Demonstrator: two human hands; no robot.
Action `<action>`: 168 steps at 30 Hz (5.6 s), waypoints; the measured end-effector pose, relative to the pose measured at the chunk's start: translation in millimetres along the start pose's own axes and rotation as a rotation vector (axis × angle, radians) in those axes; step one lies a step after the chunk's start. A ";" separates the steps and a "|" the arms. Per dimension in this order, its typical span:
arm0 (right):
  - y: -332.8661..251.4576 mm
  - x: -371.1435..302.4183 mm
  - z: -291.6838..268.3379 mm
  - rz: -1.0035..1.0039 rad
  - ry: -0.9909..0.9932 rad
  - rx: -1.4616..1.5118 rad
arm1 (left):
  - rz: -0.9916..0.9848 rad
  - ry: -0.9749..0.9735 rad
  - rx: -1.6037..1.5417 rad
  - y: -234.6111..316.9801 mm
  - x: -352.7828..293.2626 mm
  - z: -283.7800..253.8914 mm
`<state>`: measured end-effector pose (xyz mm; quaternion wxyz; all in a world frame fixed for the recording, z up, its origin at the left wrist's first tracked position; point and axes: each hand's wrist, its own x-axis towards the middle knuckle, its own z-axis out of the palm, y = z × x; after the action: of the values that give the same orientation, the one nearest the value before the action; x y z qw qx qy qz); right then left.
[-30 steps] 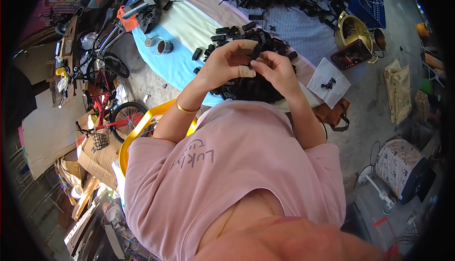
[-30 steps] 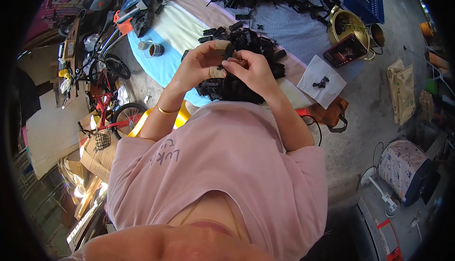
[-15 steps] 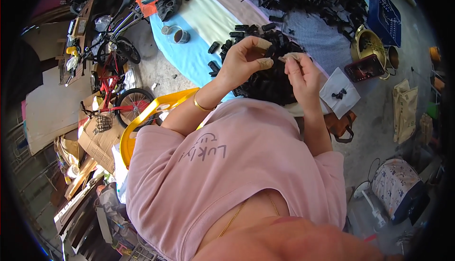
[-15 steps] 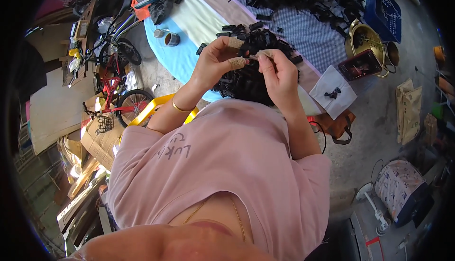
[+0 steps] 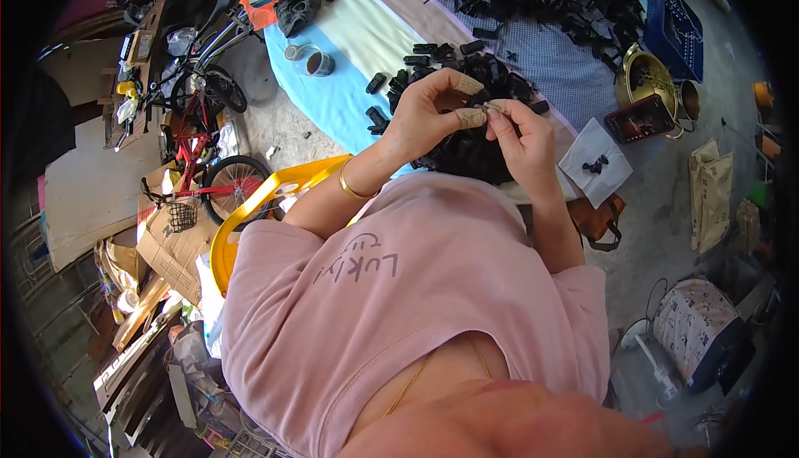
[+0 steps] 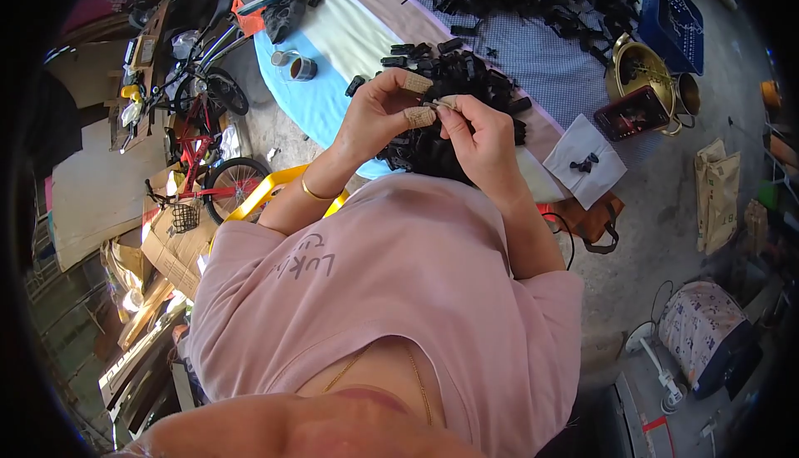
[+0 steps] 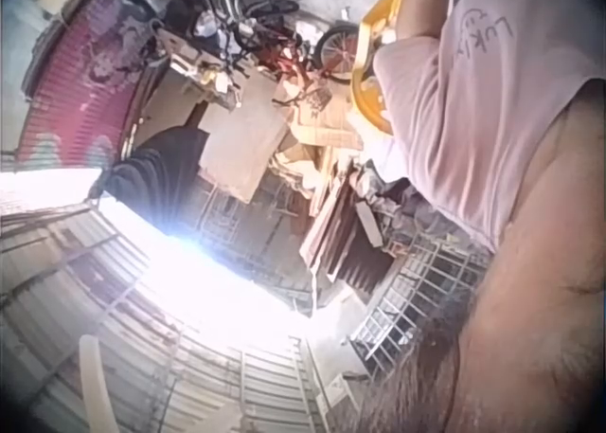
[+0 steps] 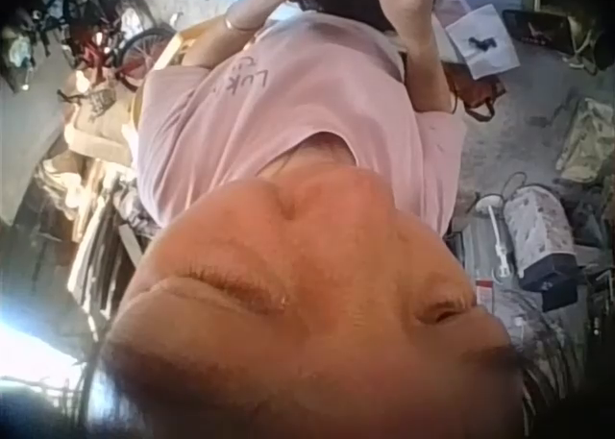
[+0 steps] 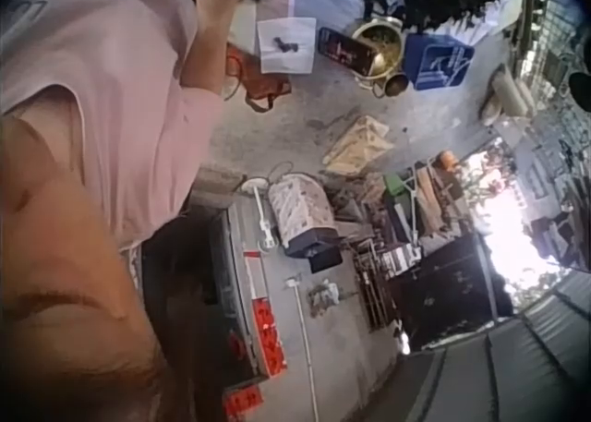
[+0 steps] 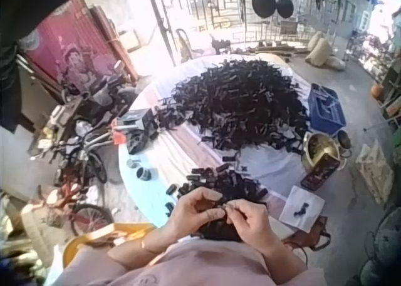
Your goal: Sort small black plastic components on a workbench.
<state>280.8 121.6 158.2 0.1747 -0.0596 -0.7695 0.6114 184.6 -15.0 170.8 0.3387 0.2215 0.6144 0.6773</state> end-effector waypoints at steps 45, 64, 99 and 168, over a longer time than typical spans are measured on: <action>-2.4 -4.9 -2.5 0.214 0.013 0.234 | -0.129 -0.202 -0.065 4.7 -15.9 7.7; 0.7 -5.5 2.4 0.276 -0.116 0.190 | 0.041 0.022 0.188 -4.4 -14.2 6.1; 97.1 100.0 -29.1 0.143 0.123 -0.375 | 0.177 0.083 0.583 -22.0 20.0 -21.0; -1.3 12.9 -40.3 0.103 -0.443 0.486 | -0.474 -0.558 -0.640 -10.5 -2.5 -8.3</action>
<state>282.7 162.3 169.8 -0.0187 0.0794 -0.6165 0.7831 182.3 -22.4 159.5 0.6866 0.1333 0.2945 0.6512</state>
